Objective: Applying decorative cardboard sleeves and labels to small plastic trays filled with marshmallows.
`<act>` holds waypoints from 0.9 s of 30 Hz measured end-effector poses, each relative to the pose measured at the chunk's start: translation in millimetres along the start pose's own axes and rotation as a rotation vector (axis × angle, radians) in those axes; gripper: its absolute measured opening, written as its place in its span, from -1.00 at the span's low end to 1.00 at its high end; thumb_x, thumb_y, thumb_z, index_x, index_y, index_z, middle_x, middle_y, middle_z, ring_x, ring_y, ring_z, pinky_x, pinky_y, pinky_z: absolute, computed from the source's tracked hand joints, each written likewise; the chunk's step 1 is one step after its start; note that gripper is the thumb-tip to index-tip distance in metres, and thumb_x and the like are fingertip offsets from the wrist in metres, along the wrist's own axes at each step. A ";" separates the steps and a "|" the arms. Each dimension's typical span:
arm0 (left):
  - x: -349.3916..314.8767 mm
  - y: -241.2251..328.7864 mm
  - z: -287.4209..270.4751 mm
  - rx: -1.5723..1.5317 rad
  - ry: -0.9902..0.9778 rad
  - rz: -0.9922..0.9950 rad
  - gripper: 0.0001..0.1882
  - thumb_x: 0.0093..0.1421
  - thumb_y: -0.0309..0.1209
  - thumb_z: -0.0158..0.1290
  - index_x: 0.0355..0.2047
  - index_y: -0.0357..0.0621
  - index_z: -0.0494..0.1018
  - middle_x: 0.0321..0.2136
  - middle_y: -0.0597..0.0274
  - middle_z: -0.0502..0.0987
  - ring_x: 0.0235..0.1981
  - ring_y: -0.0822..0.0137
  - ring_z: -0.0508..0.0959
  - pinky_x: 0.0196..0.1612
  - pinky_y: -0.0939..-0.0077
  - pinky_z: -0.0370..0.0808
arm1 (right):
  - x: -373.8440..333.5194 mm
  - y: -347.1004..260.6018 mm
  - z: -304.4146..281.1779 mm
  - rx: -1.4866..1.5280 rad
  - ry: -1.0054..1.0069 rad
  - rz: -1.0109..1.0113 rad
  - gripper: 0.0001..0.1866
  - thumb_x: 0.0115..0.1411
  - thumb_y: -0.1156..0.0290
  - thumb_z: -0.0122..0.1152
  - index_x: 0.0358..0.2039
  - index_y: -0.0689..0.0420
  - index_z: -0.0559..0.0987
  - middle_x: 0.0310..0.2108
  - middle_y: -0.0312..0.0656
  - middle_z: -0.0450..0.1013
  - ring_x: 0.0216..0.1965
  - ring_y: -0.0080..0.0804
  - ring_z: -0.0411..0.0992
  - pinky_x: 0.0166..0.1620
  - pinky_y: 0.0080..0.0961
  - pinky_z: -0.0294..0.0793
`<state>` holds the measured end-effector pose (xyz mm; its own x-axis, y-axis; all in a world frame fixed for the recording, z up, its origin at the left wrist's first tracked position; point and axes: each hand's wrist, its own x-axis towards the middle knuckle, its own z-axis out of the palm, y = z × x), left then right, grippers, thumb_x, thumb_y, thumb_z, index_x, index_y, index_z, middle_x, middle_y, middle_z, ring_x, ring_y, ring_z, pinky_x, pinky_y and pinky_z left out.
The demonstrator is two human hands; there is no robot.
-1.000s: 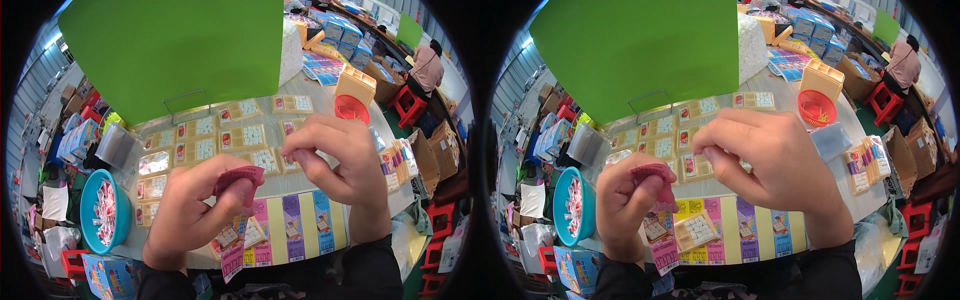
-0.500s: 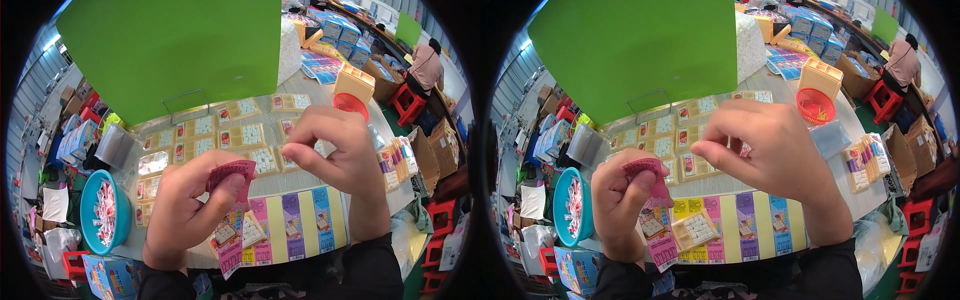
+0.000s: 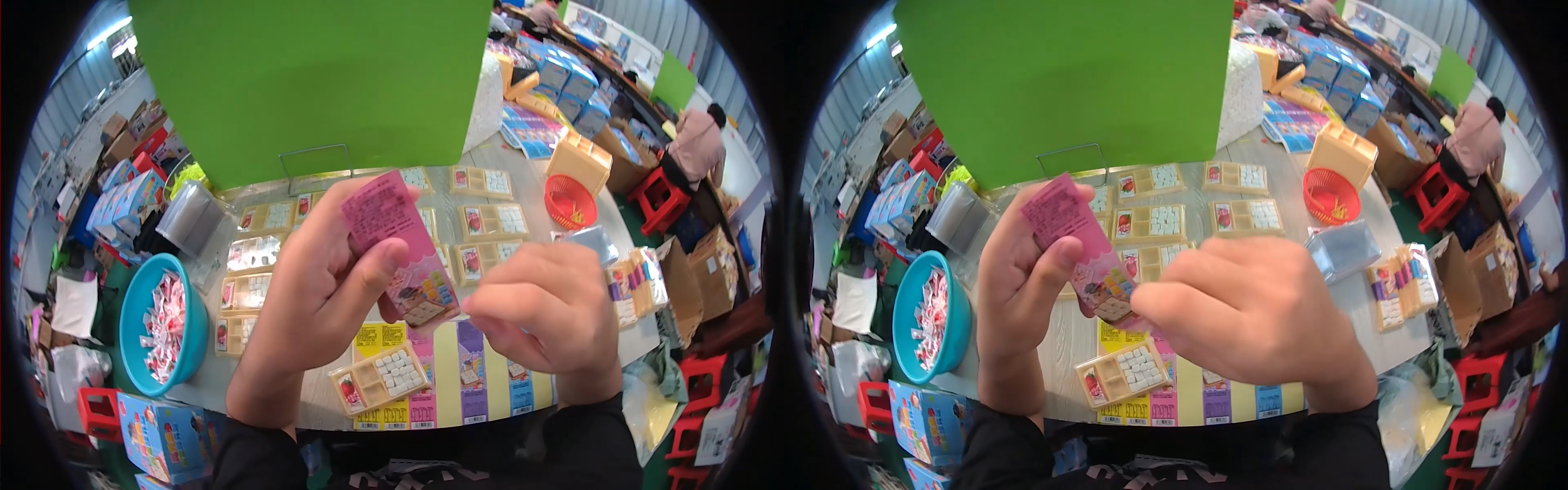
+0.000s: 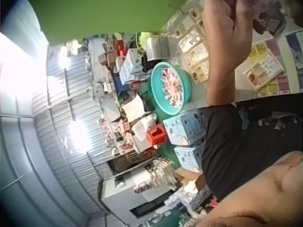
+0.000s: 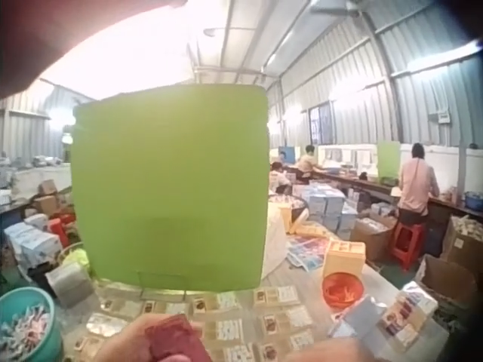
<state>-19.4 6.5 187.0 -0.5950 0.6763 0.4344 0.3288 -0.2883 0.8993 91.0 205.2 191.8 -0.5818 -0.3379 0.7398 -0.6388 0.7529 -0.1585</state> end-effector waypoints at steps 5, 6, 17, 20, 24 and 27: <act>-3.9 6.3 -6.8 -0.116 -0.028 0.022 -0.60 0.40 -0.52 -0.05 0.19 -0.38 0.20 -0.23 0.22 0.50 -0.32 0.56 0.53 -0.44 0.66 0.51 | -8.3 -14.6 8.5 -0.134 -0.026 -0.059 -0.52 -0.08 0.55 0.42 -0.10 -0.07 0.54 -0.20 -0.26 0.47 -0.41 -0.31 0.49 -0.43 -0.42 0.48; -5.7 7.5 -8.5 -0.123 -0.033 0.032 -0.59 0.40 -0.51 -0.05 0.21 -0.38 0.18 -0.22 0.22 0.50 -0.32 0.56 0.53 -0.45 0.65 0.52 | -9.1 -20.0 8.0 -0.172 -0.058 -0.079 -0.49 -0.06 0.54 0.42 -0.06 -0.11 0.54 -0.13 -0.26 0.43 -0.32 -0.33 0.49 -0.34 -0.41 0.51; -20.4 15.2 -0.1 -0.119 -0.004 0.081 -0.45 0.40 -0.51 -0.03 0.32 -0.39 0.06 -0.18 0.25 0.47 -0.25 0.60 0.49 -0.30 0.67 0.51 | -44.2 -47.5 19.8 -0.417 -0.007 -0.284 -0.65 0.03 0.45 0.35 -0.14 -0.19 0.60 -0.06 -0.37 0.39 -0.11 -0.51 0.37 -0.13 -0.53 0.47; -34.6 16.0 -1.3 -0.114 0.031 0.009 -0.47 0.39 -0.49 -0.01 0.26 -0.41 0.08 -0.22 0.25 0.45 -0.29 0.60 0.49 -0.29 0.67 0.50 | -48.8 -55.2 21.3 -0.279 -0.008 -0.316 -0.83 -0.03 0.45 0.31 -0.35 0.00 0.61 -0.32 -0.42 0.50 -0.31 -0.53 0.40 -0.25 -0.55 0.44; -54.6 -11.2 -14.9 -0.029 0.064 -0.100 -0.66 0.38 -0.45 0.02 0.05 -0.33 0.21 -0.27 0.25 0.47 -0.36 0.58 0.50 -0.39 0.63 0.52 | -65.8 -62.9 38.2 -0.184 -0.015 -0.313 -0.79 -0.05 0.47 0.30 -0.33 0.01 0.62 -0.32 -0.41 0.48 -0.34 -0.53 0.40 -0.28 -0.58 0.43; -68.4 -35.8 -25.2 0.067 0.012 -0.243 -0.69 0.38 -0.42 0.02 0.03 -0.31 0.24 -0.31 0.29 0.48 -0.41 0.58 0.49 -0.41 0.63 0.51 | -83.9 -67.6 53.3 -0.131 -0.029 -0.257 -0.78 -0.07 0.49 0.30 -0.33 0.00 0.63 -0.33 -0.42 0.47 -0.34 -0.54 0.40 -0.29 -0.58 0.42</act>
<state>-9.0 -46.5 126.4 -0.6713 0.7118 0.2066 0.2223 -0.0726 0.9723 156.3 152.6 105.6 -0.4247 -0.5413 0.7257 -0.6977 0.7065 0.1187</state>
